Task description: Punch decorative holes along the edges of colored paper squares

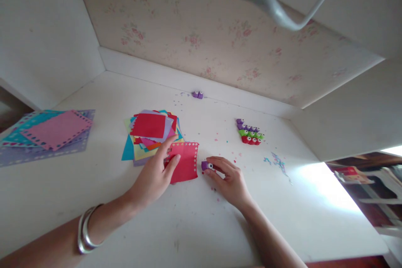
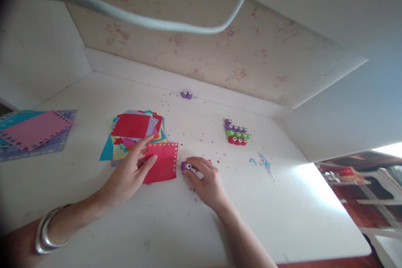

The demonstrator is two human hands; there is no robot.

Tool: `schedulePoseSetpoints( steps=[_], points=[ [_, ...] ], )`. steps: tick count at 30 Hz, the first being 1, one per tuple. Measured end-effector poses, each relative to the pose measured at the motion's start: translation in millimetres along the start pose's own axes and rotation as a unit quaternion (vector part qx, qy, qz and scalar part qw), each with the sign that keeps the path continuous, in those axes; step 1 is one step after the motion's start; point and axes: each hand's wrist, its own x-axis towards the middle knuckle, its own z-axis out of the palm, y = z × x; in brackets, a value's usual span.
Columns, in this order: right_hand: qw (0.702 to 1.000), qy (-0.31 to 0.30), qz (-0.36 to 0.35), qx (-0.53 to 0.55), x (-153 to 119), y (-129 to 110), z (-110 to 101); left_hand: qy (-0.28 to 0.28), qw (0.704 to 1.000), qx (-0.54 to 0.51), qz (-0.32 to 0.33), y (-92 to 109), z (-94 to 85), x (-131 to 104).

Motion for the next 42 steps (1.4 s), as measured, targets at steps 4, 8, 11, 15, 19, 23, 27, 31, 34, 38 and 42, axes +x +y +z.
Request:
schedulePoseSetpoints(
  steps=[4, 8, 11, 15, 19, 23, 27, 31, 34, 38, 42],
  points=[
    [0.999, 0.012, 0.012, 0.034, -0.3, -1.5, 1.1, -0.048, 0.994, 0.032, 0.092, 5.5, -3.6, -1.5],
    [0.999, 0.017, 0.007, 0.046, -1.1, -3.8, 1.9, -0.048, 0.994, 0.061, 0.071, 7.8, -5.2, -1.1],
    [0.999, 0.019, 0.003, 0.039, -1.0, -5.3, 1.8, -0.024, 0.997, 0.055, 0.05, 8.0, -3.2, -2.0],
    [0.999, 0.025, -0.009, 0.039, 0.2, -6.8, 1.8, -0.039, 0.998, 0.033, 0.037, 8.5, -0.2, -3.5],
    [0.999, 0.024, -0.019, 0.036, 0.2, -7.8, 2.4, -0.057, 0.997, 0.039, 0.037, 9.9, 0.5, -4.1],
    [0.999, 0.026, -0.022, 0.034, -0.5, -7.9, 3.2, -0.064, 0.996, 0.049, 0.041, 9.4, 0.9, -3.9],
    [0.999, 0.03, -0.017, 0.029, -0.8, -7.7, 3.4, -0.063, 0.996, 0.045, 0.04, 8.1, 1.0, -3.3],
    [0.999, 0.03, -0.015, 0.032, -1.3, -7.3, 3.4, -0.069, 0.996, 0.043, 0.034, 7.8, 1.5, -3.7],
    [0.999, 0.022, -0.015, 0.036, -2.2, -6.2, 3.9, -0.073, 0.996, 0.039, 0.036, 7.6, 2.1, -3.8],
    [0.999, 0.015, -0.015, 0.029, -3.0, -3.7, 4.9, -0.077, 0.996, 0.043, 0.031, 6.2, 2.8, -3.1],
    [1.0, 0.005, -0.027, 0.009, -2.7, -3.9, 4.3, -0.081, 0.995, 0.048, 0.029, 3.3, 4.2, -2.9]
  ],
)
